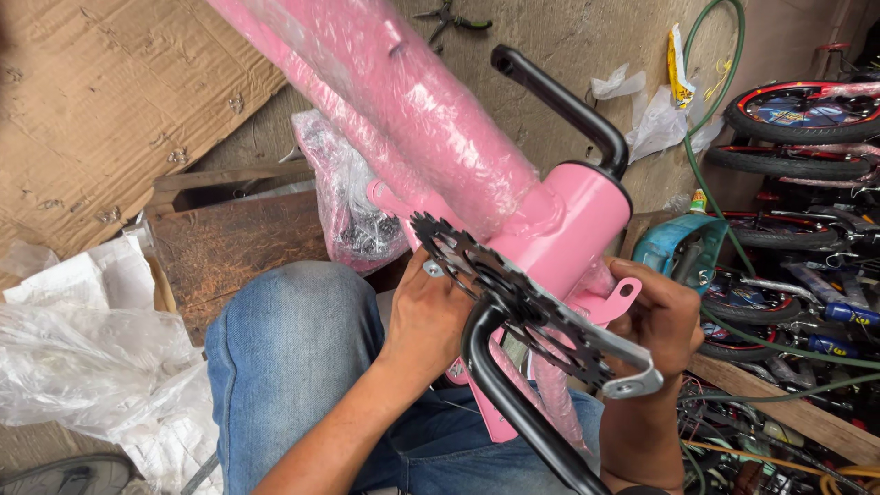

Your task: The person sits on the workshop floor assembling a pink children's bicycle. They cut the bubble wrap from the frame using scissors, position the pink fender against the frame, insert bolts through the fender mounts, and work on the chainring and pedal area of the bike.

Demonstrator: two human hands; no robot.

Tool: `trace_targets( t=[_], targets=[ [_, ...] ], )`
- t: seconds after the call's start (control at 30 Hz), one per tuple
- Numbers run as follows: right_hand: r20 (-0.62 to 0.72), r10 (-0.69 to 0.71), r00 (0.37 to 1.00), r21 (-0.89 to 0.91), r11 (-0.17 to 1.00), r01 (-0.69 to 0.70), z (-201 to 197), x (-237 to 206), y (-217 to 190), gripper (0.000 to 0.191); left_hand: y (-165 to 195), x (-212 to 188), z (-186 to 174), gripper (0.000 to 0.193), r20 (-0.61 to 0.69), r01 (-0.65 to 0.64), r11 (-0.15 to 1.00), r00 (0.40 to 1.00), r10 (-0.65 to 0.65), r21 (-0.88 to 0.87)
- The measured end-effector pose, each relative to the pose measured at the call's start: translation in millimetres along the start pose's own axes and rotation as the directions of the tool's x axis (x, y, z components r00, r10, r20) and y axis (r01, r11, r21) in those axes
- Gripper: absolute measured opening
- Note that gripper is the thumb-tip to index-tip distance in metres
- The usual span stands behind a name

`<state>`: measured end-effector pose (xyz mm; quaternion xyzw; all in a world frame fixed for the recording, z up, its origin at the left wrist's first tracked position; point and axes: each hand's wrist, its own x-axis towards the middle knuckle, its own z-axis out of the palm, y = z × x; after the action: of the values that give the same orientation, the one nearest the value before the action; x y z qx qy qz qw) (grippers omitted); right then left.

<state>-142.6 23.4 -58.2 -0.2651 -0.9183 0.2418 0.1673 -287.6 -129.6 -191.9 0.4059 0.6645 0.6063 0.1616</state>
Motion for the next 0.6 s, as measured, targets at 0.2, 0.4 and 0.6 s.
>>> trace_targets(
  t=[0.2, 0.4, 0.6],
  targets=[
    [0.039, -0.059, 0.997, -0.11, 0.992, 0.063, 4, 14, -5, 0.046, 0, -8, 6, 0.029, -0.034, 0.178, 0.974, 0.982, -0.184, -0.137],
    [0.141, -0.323, 0.936, -0.189, 0.919, 0.345, 14, 44, -31, 0.035, -12, -15, 11, 0.02, -0.055, 0.013, 0.995, 0.998, -0.007, 0.098],
    [0.084, -0.45, 0.889, -0.09, 0.885, 0.457, 20, 45, -22, 0.04, -38, -29, 14, 0.028, -0.037, -0.011, 0.98, 0.999, 0.019, 0.2]
  ],
)
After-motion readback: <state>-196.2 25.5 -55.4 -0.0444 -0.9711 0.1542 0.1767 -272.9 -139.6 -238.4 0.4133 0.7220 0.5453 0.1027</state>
